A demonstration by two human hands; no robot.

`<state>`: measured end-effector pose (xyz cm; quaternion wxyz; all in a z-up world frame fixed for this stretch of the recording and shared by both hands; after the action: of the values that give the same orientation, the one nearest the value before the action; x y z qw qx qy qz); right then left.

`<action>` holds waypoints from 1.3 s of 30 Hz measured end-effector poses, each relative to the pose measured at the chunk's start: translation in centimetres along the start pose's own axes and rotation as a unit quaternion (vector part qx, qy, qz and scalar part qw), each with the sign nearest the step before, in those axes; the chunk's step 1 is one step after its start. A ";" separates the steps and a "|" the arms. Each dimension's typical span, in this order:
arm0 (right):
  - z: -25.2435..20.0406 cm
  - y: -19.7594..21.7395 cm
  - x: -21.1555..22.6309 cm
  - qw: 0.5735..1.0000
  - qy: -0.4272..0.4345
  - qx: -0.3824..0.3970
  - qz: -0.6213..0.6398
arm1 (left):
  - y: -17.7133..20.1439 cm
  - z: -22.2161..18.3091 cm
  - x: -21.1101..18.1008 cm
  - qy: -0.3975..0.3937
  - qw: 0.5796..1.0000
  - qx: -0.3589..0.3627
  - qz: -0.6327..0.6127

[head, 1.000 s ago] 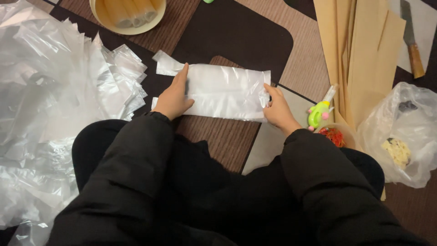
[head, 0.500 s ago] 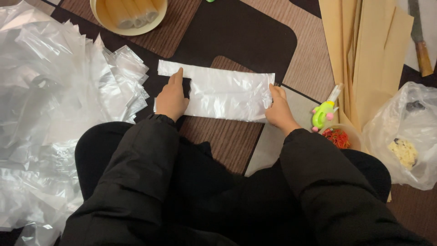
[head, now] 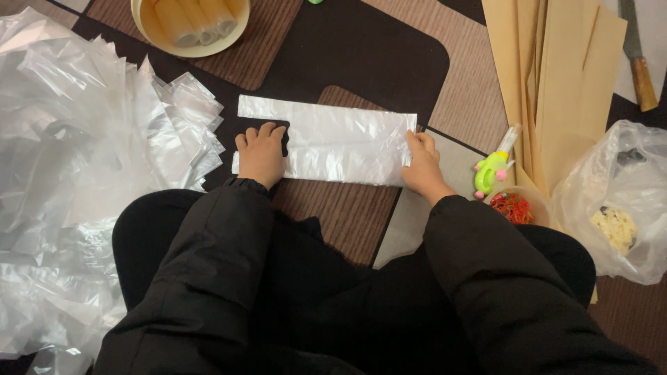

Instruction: Folding plastic bags neatly one by one while sitting on the floor

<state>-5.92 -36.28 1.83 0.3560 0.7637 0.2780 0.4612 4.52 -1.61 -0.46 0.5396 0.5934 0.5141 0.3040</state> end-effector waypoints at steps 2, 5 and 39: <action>0.2 -0.4 -0.4 0.999 -0.017 0.015 -0.049 | 1.0 -0.5 -0.5 0.004 1.000 0.013 -0.025; 0.6 -1.2 -1.1 0.998 -0.024 0.024 -0.059 | 0.6 -0.4 -0.4 0.004 1.000 0.023 -0.021; -0.1 -1.8 4.8 0.954 0.085 -0.079 0.277 | -0.5 -0.3 -8.4 -0.202 0.972 -0.083 -0.081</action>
<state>-4.19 -31.51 2.84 0.2484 0.7383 0.0479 0.6252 1.66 -9.47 0.80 0.7025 0.5523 0.4136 0.1746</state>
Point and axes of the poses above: each hand's wrist, its own z-axis towards the middle knuckle, its own y-axis out of the back of the hand, x = y × z, the point moved 3 cm from there along z, towards the middle knuckle, and after that the axes turned 1 degree about y, right-handed, at the moved point
